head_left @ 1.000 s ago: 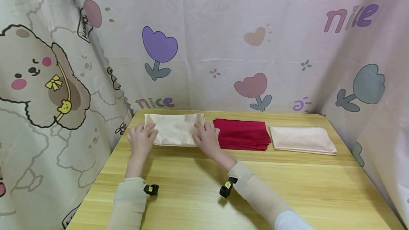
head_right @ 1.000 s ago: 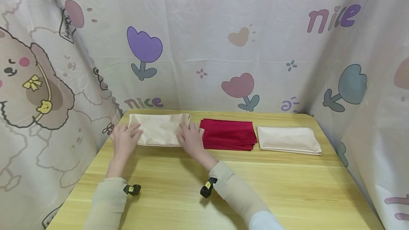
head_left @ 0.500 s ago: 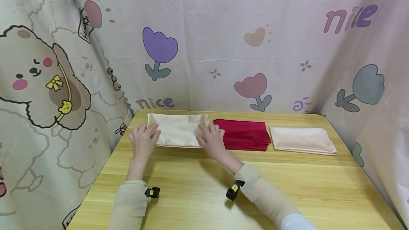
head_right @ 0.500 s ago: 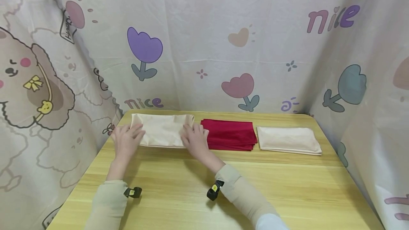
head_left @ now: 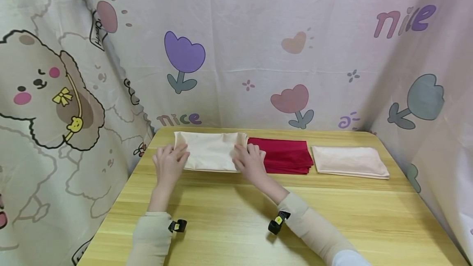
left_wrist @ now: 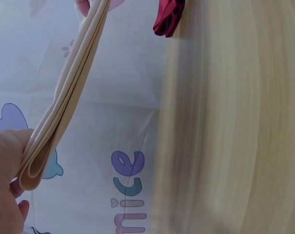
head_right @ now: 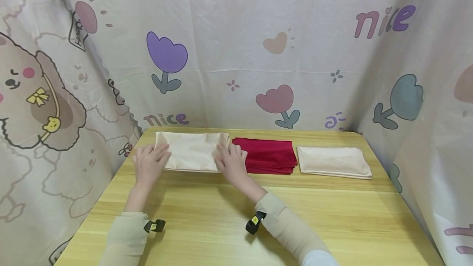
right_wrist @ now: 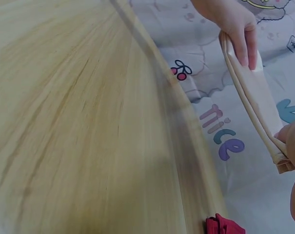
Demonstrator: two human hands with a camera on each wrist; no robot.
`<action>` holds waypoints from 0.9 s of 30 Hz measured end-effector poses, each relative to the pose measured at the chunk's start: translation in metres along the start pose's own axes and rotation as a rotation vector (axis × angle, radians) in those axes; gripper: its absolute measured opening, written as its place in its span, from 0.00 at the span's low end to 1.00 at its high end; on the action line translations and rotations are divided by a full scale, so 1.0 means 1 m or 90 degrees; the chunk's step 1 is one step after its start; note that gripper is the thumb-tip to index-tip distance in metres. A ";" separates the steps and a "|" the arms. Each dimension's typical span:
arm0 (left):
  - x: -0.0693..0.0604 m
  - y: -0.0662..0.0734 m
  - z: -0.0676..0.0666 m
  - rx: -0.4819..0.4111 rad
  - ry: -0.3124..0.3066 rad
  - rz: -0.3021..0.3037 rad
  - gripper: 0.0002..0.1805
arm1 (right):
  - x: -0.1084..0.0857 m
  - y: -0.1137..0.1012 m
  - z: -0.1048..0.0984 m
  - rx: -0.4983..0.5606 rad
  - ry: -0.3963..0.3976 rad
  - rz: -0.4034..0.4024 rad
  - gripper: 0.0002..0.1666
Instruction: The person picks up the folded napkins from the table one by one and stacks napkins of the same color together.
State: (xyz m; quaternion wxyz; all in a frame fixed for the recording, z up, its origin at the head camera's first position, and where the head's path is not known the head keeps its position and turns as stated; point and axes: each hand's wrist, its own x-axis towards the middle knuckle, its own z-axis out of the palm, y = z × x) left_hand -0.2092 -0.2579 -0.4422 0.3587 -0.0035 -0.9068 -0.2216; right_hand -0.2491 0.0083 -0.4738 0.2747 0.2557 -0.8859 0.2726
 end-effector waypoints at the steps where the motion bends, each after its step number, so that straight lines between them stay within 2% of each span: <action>1: 0.000 0.001 0.000 0.000 0.001 0.002 0.17 | -0.001 0.001 -0.001 0.003 0.002 0.001 0.26; 14: -0.003 0.014 0.004 -0.011 0.025 0.060 0.16 | -0.012 0.012 -0.013 0.017 0.000 0.014 0.26; 27: -0.005 0.031 0.010 -0.022 0.019 0.090 0.16 | -0.020 0.027 -0.026 0.016 0.009 0.022 0.27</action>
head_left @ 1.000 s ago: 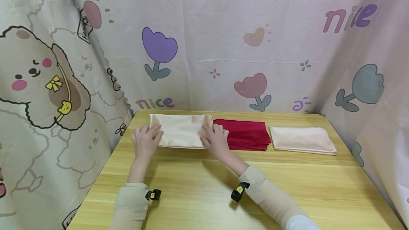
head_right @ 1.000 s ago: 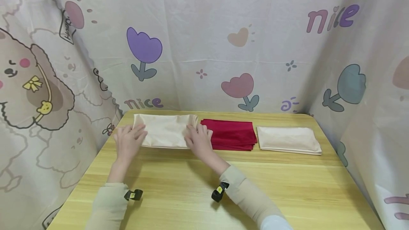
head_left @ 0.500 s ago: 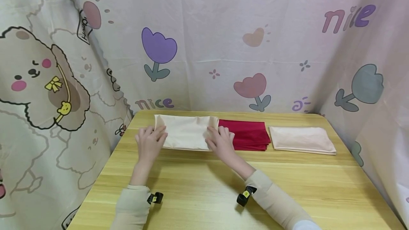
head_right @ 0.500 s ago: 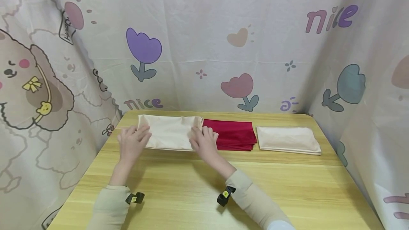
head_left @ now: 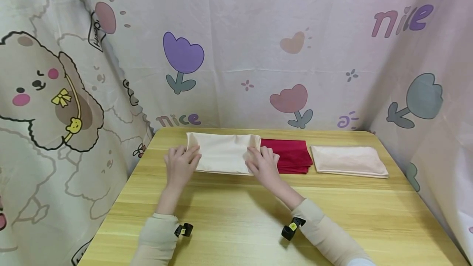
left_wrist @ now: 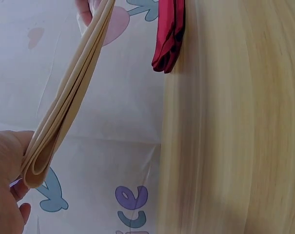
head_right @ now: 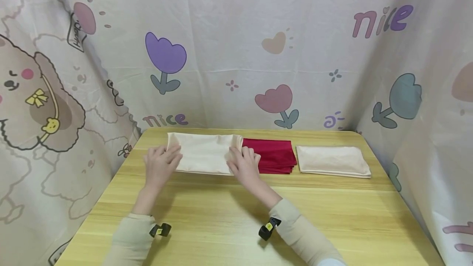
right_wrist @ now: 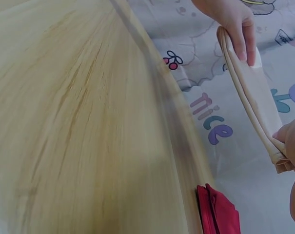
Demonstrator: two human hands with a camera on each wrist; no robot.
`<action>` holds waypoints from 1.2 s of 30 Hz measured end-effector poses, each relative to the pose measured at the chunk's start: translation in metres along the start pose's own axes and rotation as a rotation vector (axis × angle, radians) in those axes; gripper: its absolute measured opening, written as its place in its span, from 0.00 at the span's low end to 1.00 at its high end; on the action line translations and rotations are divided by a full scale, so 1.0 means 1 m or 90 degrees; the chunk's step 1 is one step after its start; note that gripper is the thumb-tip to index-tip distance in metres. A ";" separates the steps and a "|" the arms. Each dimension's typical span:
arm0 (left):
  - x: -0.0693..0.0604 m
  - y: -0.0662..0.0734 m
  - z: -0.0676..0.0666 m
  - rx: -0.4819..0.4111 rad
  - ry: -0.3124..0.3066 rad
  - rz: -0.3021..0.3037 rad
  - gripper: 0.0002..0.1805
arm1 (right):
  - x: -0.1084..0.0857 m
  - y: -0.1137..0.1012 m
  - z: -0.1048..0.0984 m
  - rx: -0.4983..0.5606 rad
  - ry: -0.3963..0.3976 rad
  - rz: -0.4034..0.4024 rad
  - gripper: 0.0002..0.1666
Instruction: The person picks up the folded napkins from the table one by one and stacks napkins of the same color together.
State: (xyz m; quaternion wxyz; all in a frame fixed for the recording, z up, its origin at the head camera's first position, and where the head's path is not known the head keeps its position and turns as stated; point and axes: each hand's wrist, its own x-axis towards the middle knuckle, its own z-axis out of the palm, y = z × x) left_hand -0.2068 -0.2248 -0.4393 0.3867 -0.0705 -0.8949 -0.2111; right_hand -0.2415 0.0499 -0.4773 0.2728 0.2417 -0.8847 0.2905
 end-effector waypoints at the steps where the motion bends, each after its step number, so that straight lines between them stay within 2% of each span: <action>1: 0.000 0.001 0.001 -0.001 -0.001 0.001 0.16 | -0.001 0.001 -0.001 0.003 0.000 0.001 0.27; 9: -0.002 0.011 0.005 -0.017 -0.001 0.021 0.17 | -0.008 0.010 -0.010 0.004 0.019 -0.013 0.26; 16: -0.005 0.019 0.010 -0.029 -0.001 0.044 0.15 | -0.013 0.019 -0.018 0.003 0.009 -0.006 0.26; 29: -0.008 0.034 0.022 -0.029 -0.014 0.073 0.15 | -0.023 0.035 -0.035 -0.001 0.046 -0.026 0.27; 36: -0.011 0.042 0.027 -0.026 -0.018 0.093 0.14 | -0.028 0.041 -0.043 0.007 0.045 -0.013 0.27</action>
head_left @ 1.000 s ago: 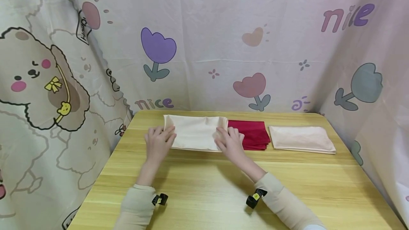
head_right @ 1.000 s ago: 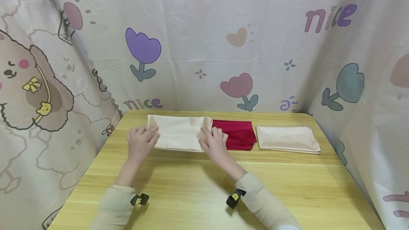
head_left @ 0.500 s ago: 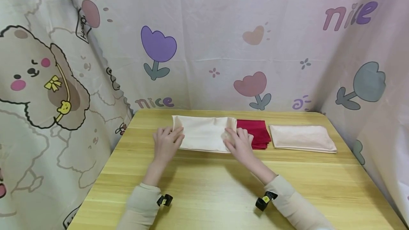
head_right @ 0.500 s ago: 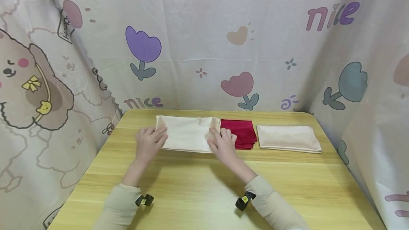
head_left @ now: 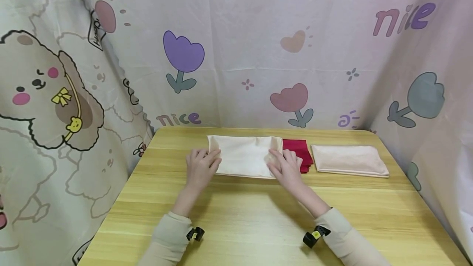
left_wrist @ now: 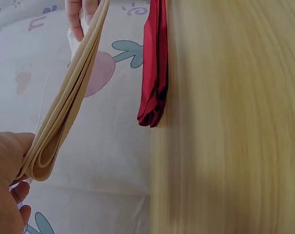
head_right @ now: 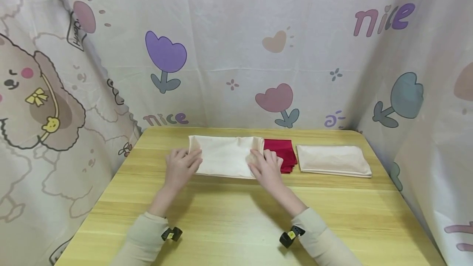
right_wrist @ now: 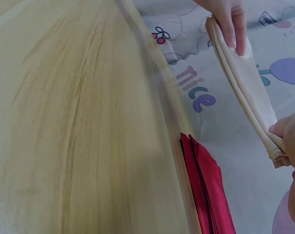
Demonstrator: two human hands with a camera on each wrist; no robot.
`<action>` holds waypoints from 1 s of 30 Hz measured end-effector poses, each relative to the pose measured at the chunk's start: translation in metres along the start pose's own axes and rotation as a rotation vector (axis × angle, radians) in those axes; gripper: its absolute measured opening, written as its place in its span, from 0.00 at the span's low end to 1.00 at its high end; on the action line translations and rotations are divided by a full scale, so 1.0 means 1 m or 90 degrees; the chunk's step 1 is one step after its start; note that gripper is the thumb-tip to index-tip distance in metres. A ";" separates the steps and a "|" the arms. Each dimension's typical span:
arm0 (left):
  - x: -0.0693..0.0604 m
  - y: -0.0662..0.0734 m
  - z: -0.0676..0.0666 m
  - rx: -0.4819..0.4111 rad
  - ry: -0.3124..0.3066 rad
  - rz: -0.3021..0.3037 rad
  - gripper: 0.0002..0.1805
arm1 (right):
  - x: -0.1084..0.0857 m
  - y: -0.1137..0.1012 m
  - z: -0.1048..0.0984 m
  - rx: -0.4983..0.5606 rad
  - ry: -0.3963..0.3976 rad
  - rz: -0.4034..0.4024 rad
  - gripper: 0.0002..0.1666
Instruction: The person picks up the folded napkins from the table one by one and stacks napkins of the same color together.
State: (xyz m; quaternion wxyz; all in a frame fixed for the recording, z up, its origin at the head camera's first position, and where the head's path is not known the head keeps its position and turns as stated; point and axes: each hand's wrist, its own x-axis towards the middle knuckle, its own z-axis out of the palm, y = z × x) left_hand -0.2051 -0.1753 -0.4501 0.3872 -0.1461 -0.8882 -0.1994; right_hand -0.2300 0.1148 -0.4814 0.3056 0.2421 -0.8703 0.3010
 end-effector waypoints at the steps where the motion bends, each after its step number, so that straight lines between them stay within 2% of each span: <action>1: 0.000 0.001 0.001 0.000 -0.001 0.002 0.14 | -0.001 0.001 -0.001 0.000 -0.002 0.004 0.27; 12: -0.004 0.013 0.008 -0.015 -0.025 0.009 0.14 | -0.007 0.010 -0.012 -0.009 -0.012 0.039 0.27; 21: -0.008 0.020 0.018 -0.017 -0.029 0.031 0.14 | -0.011 0.020 -0.020 0.024 -0.013 0.060 0.26; 30: -0.007 0.029 0.021 -0.036 -0.055 0.023 0.14 | -0.015 0.028 -0.026 0.018 -0.032 0.074 0.27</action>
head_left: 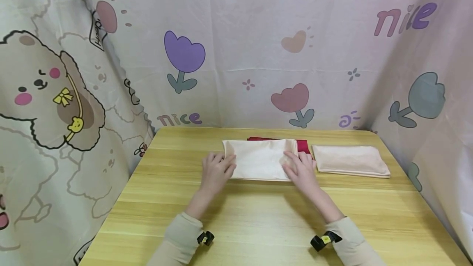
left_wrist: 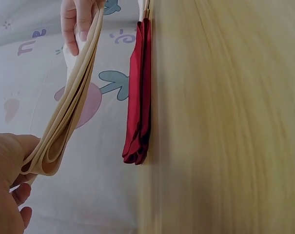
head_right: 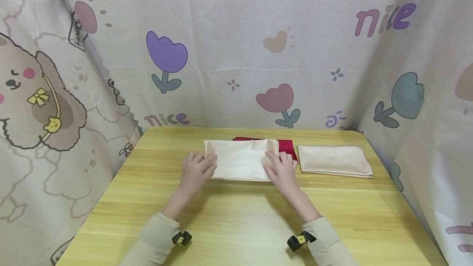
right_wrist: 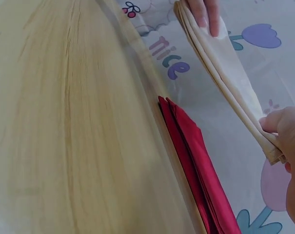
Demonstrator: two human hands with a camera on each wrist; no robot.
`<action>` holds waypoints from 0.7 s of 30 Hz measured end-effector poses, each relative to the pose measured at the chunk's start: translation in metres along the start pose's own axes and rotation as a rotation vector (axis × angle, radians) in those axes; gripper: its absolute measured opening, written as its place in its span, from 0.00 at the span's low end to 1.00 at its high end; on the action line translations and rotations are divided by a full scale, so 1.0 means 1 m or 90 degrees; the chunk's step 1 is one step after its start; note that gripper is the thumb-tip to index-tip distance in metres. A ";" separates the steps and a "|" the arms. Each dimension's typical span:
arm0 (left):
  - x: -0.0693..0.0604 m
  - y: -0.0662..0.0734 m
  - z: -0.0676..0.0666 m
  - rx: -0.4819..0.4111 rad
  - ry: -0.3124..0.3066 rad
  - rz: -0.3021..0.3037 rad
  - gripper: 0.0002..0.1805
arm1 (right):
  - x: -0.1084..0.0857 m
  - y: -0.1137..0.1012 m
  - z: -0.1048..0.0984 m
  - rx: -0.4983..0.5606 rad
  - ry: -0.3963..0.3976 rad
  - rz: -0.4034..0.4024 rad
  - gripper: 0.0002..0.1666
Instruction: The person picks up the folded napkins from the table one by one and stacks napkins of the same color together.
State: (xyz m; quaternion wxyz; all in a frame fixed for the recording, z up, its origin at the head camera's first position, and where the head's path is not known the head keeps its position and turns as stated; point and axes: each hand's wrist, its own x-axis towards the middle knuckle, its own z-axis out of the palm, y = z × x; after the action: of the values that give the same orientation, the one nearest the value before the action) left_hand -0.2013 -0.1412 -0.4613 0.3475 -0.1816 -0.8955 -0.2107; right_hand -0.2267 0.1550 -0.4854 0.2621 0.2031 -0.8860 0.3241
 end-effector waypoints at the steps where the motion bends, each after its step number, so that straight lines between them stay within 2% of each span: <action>1: 0.000 0.001 0.000 0.001 -0.002 0.000 0.14 | -0.001 0.001 -0.001 -0.001 -0.001 0.000 0.27; 21: -0.003 0.013 0.018 -0.001 -0.041 0.028 0.15 | -0.012 0.017 -0.019 0.000 -0.012 0.012 0.28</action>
State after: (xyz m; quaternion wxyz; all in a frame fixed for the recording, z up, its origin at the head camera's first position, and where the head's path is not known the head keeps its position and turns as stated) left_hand -0.2031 -0.1214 -0.4722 0.3230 -0.2078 -0.9019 -0.1977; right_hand -0.2202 0.1820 -0.4882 0.2508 0.1978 -0.8901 0.3250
